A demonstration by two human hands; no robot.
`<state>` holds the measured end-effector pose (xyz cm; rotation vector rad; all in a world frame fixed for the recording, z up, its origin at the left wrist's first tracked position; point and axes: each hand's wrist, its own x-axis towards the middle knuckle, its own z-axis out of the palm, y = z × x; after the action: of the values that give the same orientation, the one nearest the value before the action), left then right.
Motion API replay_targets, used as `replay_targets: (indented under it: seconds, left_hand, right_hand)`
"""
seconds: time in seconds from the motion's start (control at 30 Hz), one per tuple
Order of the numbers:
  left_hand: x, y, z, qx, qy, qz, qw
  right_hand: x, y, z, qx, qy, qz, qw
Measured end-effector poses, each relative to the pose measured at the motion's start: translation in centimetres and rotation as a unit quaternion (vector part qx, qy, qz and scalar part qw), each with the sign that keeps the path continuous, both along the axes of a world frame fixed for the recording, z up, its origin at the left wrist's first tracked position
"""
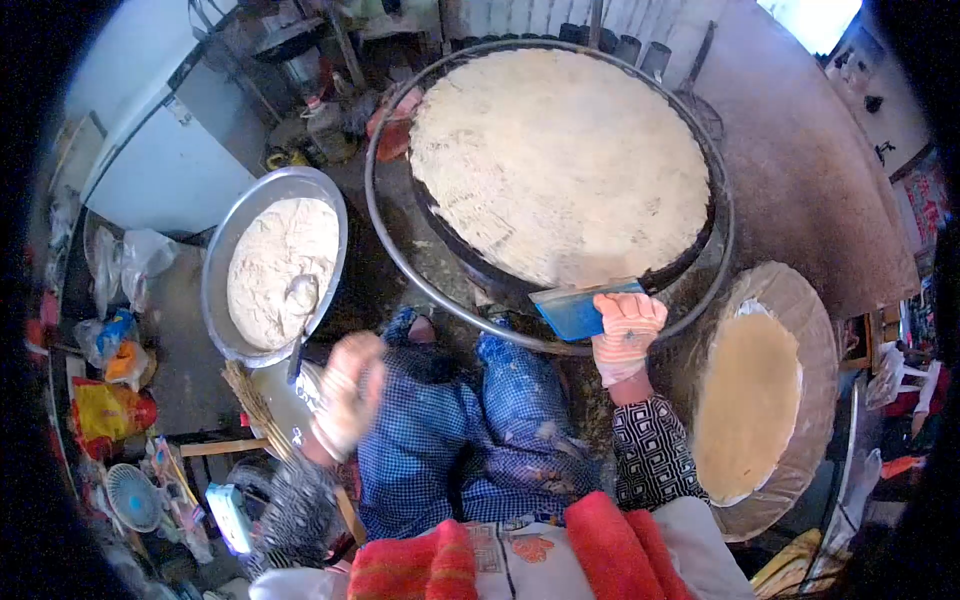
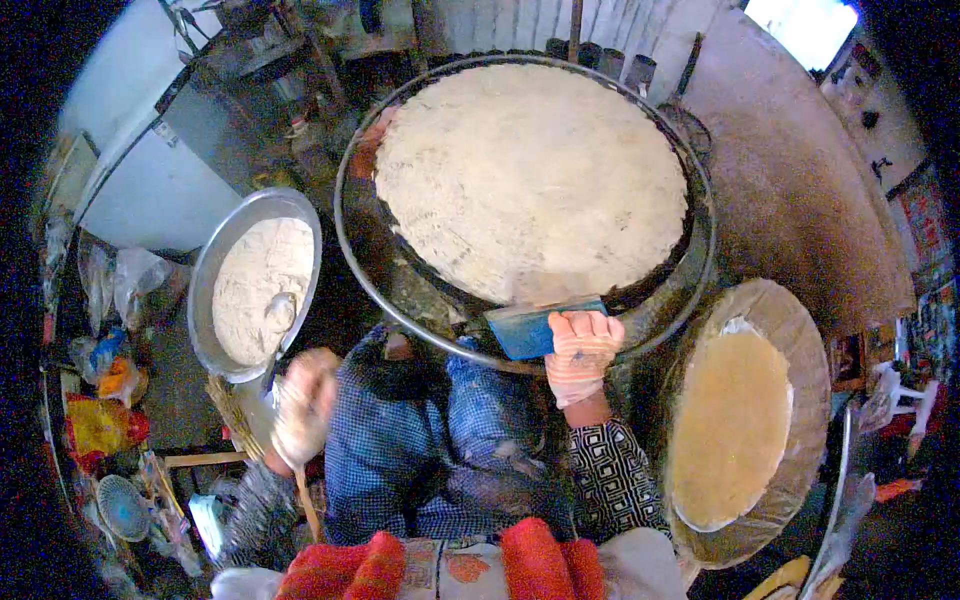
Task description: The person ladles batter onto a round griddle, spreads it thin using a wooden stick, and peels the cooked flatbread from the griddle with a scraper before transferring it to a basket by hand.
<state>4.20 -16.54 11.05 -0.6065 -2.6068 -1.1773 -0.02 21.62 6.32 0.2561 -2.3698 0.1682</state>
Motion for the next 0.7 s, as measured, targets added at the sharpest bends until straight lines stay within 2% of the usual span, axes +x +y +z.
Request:
replay_targets:
  seconds: [0.03,0.1,0.17,0.23,0.3,0.37,0.4,0.53,0.6,0.63,0.7]
  left_hand:
    - [-2.9,-1.9,-0.6,-0.064,0.057,0.029,0.996]
    - [-9.7,-5.4,-3.8,-0.116,0.099,0.050,0.987]
    - [-17.0,-7.7,-6.5,-0.207,0.058,0.097,0.972]
    - [-23.1,-8.2,-6.8,-0.263,0.077,0.122,0.954]
    - [-28.1,-8.2,-7.4,-0.369,0.085,0.139,0.915]
    - [-31.3,-7.5,-7.0,-0.444,0.134,0.096,0.881]
    - [-32.3,-7.2,-7.0,-0.475,0.172,0.067,0.860]
    - [-34.4,-5.1,-10.1,-0.576,0.162,-0.065,0.799]
    - [-32.8,-3.2,-10.0,-0.712,0.107,-0.110,0.686]
    - [-31.5,-2.8,-9.4,-0.729,0.084,-0.127,0.667]
    - [-26.0,-0.3,-4.5,-0.703,0.022,-0.148,0.695]
  right_hand:
    - [-0.5,0.1,-0.2,-0.003,0.000,0.006,1.000]
    - [-1.2,0.0,-0.1,-0.008,0.003,0.019,1.000]
    - [-2.2,-1.5,0.1,0.010,-0.030,0.024,0.999]
    - [-3.0,-2.8,0.1,0.021,-0.068,0.023,0.997]
    - [-3.5,-3.3,0.7,0.019,-0.048,0.033,0.998]
    - [-4.0,-3.4,0.7,0.026,-0.027,0.036,0.999]
    - [-4.1,-3.1,0.5,0.029,-0.022,0.033,0.999]
    - [-4.1,-1.8,0.3,0.047,-0.007,0.018,0.999]
    - [-3.9,-1.3,-0.1,0.059,-0.014,-0.001,0.998]
    - [-3.8,-1.3,0.1,0.055,-0.019,-0.002,0.998]
    - [-3.7,-1.8,0.7,0.043,-0.024,-0.001,0.999]
